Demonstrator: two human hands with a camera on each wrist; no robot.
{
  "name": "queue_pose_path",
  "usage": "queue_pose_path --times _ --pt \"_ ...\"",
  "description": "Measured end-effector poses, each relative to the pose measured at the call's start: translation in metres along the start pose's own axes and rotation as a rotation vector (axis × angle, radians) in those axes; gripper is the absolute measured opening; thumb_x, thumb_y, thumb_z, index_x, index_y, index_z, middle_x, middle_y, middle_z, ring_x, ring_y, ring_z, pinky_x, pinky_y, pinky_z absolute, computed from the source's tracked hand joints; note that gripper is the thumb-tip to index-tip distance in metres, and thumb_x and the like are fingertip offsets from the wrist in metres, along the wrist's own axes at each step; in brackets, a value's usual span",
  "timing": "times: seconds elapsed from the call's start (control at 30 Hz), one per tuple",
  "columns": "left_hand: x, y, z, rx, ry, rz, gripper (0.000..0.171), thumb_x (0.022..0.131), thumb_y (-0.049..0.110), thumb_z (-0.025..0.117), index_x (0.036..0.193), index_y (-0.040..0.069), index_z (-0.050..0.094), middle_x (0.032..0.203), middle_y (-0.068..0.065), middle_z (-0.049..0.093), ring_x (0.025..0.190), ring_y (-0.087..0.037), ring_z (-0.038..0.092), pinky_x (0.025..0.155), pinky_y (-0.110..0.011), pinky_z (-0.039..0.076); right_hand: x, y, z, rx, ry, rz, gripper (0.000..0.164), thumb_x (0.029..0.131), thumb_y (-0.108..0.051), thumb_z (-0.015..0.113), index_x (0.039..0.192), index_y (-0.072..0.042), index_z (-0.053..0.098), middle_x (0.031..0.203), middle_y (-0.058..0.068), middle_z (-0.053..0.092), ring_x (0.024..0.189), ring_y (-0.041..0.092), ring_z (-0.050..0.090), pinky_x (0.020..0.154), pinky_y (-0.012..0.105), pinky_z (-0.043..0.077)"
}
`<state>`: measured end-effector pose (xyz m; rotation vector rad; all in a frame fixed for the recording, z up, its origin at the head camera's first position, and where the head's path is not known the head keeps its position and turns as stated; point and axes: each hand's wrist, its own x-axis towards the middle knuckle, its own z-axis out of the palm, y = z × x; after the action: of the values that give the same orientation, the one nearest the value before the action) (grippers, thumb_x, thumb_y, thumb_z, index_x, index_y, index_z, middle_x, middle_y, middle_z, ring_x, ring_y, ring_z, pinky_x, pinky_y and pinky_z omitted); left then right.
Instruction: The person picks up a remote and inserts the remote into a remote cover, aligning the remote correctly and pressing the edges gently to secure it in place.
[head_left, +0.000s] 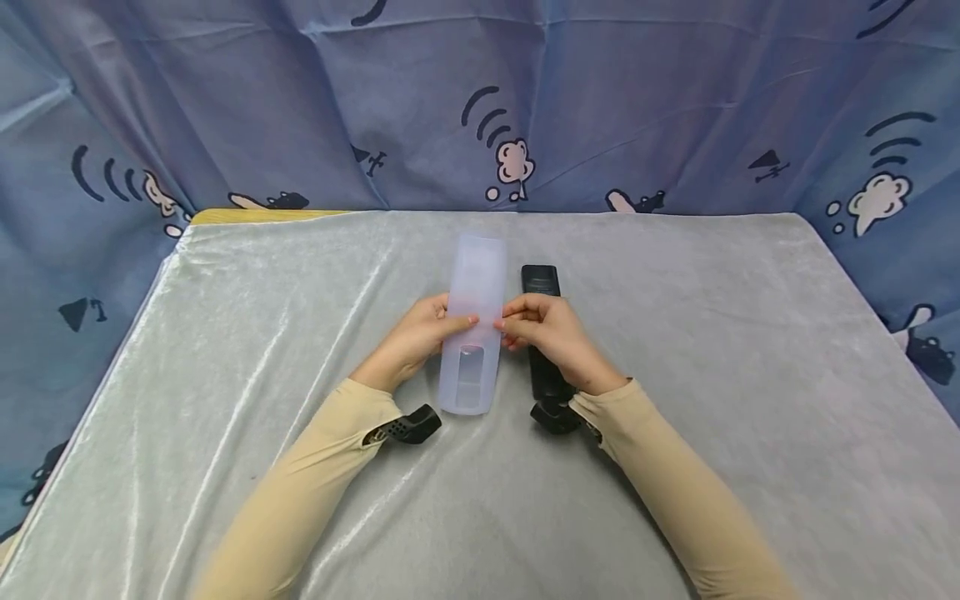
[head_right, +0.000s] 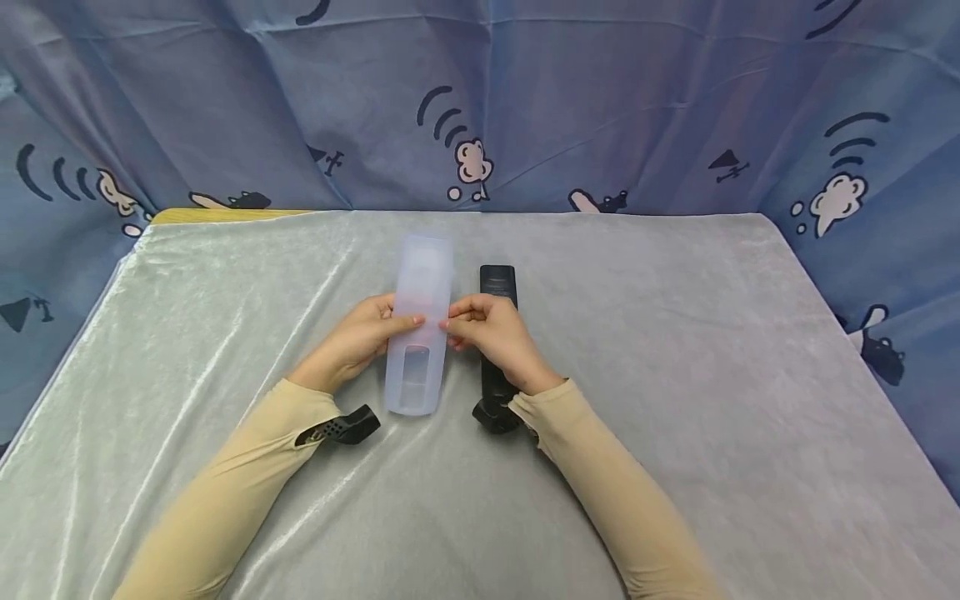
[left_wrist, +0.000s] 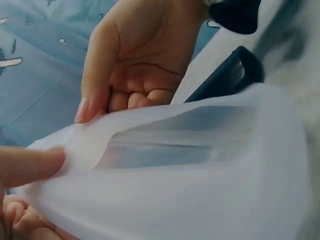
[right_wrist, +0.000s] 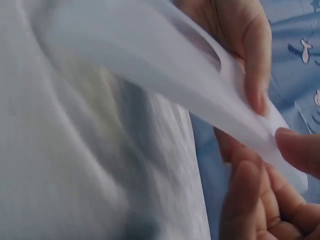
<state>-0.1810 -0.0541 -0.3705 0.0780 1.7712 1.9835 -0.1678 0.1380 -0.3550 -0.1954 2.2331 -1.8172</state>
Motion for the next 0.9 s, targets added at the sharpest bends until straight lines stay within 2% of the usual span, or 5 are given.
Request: queue_pose_path --times 0.17,0.33,0.5,0.77,0.9 --pt "0.009 -0.009 0.006 -0.181 0.024 0.005 0.035 0.097 0.000 0.044 0.130 -0.012 0.040 0.125 -0.027 0.054 0.097 -0.020 0.063 0.088 -0.036 0.051 -0.006 0.008 -0.026 -0.099 0.052 0.047 0.024 0.089 -0.006 0.062 0.105 0.012 0.060 0.090 0.017 0.066 0.072 0.014 0.063 0.067 0.027 0.054" --pt "0.012 -0.017 0.001 -0.308 0.028 0.015 0.039 0.099 -0.001 0.038 0.137 -0.010 0.034 0.135 -0.030 0.044 0.119 -0.034 0.052 0.094 -0.038 0.047 -0.015 0.017 -0.051 -0.190 0.080 0.104 0.023 0.089 -0.011 0.064 0.100 0.010 0.060 0.084 0.009 0.065 0.069 0.013 0.061 0.065 0.027 0.054" --pt "0.012 -0.019 -0.002 -0.337 0.036 0.027 0.040 0.099 -0.001 0.039 0.138 -0.009 0.033 0.135 -0.030 0.043 0.119 -0.032 0.052 0.095 -0.037 0.047 -0.017 0.022 -0.060 -0.336 0.086 0.169 0.027 0.087 -0.016 0.068 0.098 0.006 0.057 0.077 0.006 0.062 0.065 0.013 0.056 0.062 0.027 0.051" --pt "0.012 -0.022 -0.001 -0.326 0.052 0.024 0.038 0.099 -0.001 0.040 0.135 -0.011 0.035 0.135 -0.030 0.044 0.107 -0.021 0.060 0.094 -0.034 0.048 -0.015 0.026 -0.052 -0.671 0.114 0.208 0.057 0.080 -0.038 0.074 0.111 0.008 0.057 0.081 0.009 0.060 0.067 0.018 0.054 0.062 0.028 0.046" --pt "0.013 -0.022 -0.002 -0.327 0.055 0.029 0.038 0.099 -0.001 0.040 0.135 -0.012 0.035 0.135 -0.031 0.044 0.107 -0.021 0.059 0.094 -0.035 0.047 -0.011 0.025 -0.046 -0.698 0.114 0.206 0.059 0.078 -0.039 0.075 0.108 0.008 0.057 0.075 0.006 0.058 0.067 0.017 0.051 0.062 0.028 0.042"
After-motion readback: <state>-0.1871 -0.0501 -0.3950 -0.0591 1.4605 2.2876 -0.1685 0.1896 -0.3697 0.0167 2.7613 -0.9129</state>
